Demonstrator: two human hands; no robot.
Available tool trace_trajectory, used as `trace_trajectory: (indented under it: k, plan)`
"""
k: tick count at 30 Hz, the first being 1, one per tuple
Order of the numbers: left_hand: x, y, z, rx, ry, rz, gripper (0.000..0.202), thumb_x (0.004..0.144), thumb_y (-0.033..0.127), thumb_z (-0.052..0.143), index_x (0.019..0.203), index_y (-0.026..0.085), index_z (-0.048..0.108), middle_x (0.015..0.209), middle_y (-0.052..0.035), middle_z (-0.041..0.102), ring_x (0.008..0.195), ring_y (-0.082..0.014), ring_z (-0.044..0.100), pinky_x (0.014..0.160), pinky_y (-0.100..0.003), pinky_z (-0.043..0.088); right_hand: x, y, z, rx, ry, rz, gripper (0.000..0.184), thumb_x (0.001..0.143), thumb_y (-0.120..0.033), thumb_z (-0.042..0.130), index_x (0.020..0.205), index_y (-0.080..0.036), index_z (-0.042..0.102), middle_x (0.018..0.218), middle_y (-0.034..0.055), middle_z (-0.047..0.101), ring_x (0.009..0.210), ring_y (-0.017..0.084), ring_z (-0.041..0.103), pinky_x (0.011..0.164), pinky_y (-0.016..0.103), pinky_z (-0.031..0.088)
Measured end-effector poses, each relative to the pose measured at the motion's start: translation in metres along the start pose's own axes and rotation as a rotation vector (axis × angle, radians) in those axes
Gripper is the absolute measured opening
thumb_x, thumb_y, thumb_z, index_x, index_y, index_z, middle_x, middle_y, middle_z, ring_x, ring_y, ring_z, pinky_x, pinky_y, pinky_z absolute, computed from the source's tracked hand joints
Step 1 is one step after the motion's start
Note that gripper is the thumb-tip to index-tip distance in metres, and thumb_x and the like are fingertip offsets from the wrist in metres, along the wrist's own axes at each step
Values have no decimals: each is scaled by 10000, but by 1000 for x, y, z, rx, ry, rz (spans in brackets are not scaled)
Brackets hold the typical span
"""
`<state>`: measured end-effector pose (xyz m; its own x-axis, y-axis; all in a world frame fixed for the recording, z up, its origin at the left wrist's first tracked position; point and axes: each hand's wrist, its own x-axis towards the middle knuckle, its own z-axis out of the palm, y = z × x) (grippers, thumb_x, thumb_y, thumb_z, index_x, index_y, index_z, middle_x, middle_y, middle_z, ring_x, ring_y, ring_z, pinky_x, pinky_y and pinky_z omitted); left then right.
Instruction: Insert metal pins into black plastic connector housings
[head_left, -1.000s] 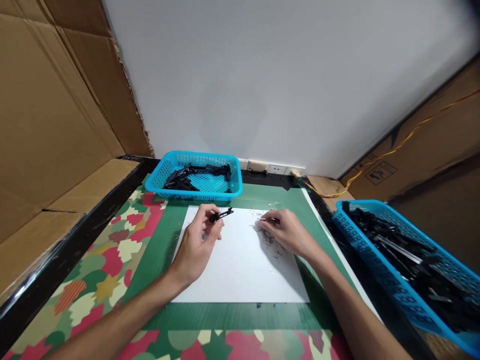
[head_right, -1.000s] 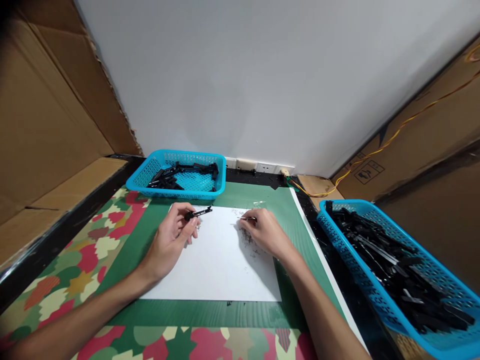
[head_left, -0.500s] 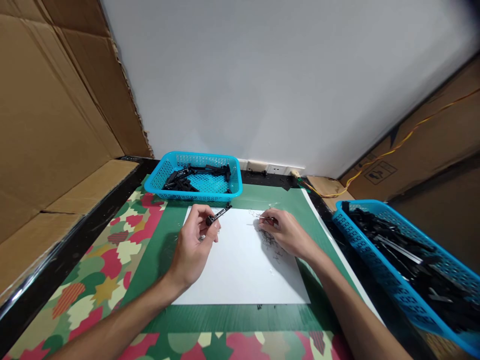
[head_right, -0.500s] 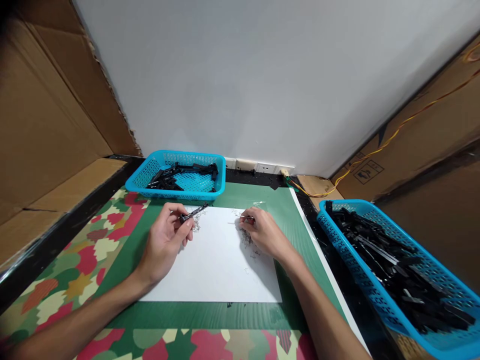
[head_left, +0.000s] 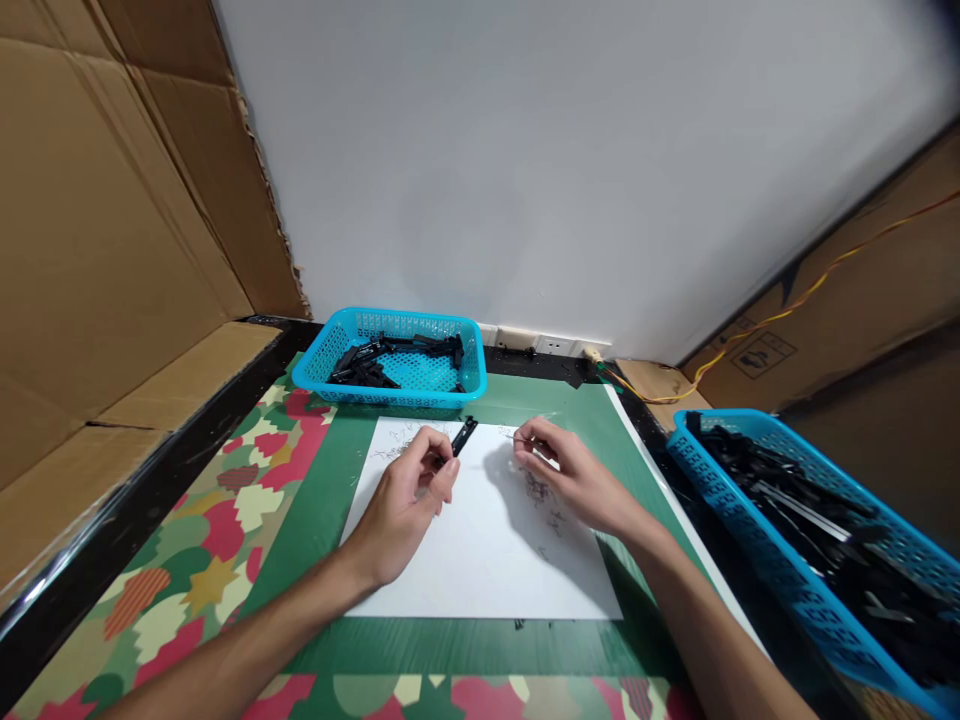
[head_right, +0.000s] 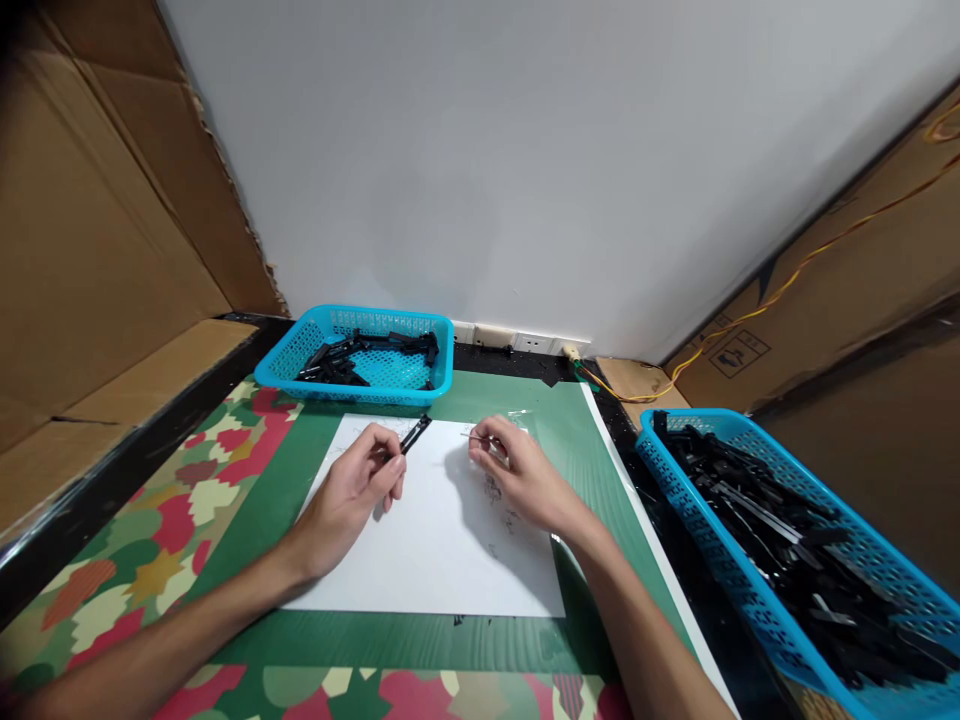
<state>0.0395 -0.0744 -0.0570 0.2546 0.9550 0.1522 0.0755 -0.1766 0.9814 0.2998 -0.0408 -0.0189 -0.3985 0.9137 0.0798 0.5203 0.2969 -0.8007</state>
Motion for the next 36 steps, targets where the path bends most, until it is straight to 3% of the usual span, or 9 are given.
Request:
trace_trajectory:
  k: [4, 8, 11, 16, 25, 31, 36]
  plan:
    - [-4, 1, 5, -52, -70, -22, 237, 1107, 475, 467, 1059, 243, 464, 786, 35, 551, 675, -131, 537, 644, -269, 463, 0, -11, 10, 442, 16, -12, 265, 1020, -462, 668, 963, -212, 600, 879, 9, 531, 778, 168, 461, 706, 291, 388]
    - [-7, 2, 10, -89, -20, -17, 249, 1082, 452, 545, 1204, 258, 450, 889, 23, 544, 727, -124, 561, 629, -242, 458, 2, -14, 27, 812, 26, -65, 258, 957, -426, 770, 935, -220, 616, 860, 6, 529, 759, 156, 442, 707, 285, 374]
    - [-7, 2, 10, -98, 36, -19, 271, 1069, 444, 575, 1228, 255, 464, 955, 6, 554, 748, -118, 568, 609, -226, 446, 3, -14, 33, 924, 50, -54, 239, 929, -397, 812, 964, -227, 648, 830, 1, 541, 727, 145, 441, 692, 279, 370]
    - [-5, 2, 8, -106, 103, 15, 233, 1063, 430, 586, 1176, 242, 507, 991, -6, 559, 744, -113, 566, 579, -216, 430, 3, -12, 32, 852, 110, -50, 231, 909, -351, 843, 1082, -233, 745, 859, 18, 624, 797, 158, 545, 747, 286, 437]
    - [-4, 0, 7, -115, 93, 8, 258, 1063, 458, 581, 1197, 241, 547, 872, 21, 559, 685, -116, 523, 573, -225, 388, 0, -7, 30, 733, 101, -141, 23, 922, -242, 830, 943, -249, 827, 956, 67, 773, 938, 205, 694, 861, 346, 526]
    - [-2, -1, 4, -73, 75, 19, 315, 1095, 504, 486, 1094, 222, 625, 704, 44, 408, 621, -127, 379, 563, -256, 295, 0, -6, 28, 672, 89, -189, 119, 867, -197, 870, 909, -307, 890, 906, 48, 682, 825, 164, 613, 728, 317, 507]
    - [-7, 12, 5, 22, -75, 24, 338, 1112, 483, 441, 1091, 226, 661, 798, 8, 514, 702, -147, 432, 629, -276, 331, -1, -9, 32, 596, 68, -199, 140, 841, -216, 897, 936, -319, 893, 874, 41, 632, 819, 170, 584, 710, 321, 494]
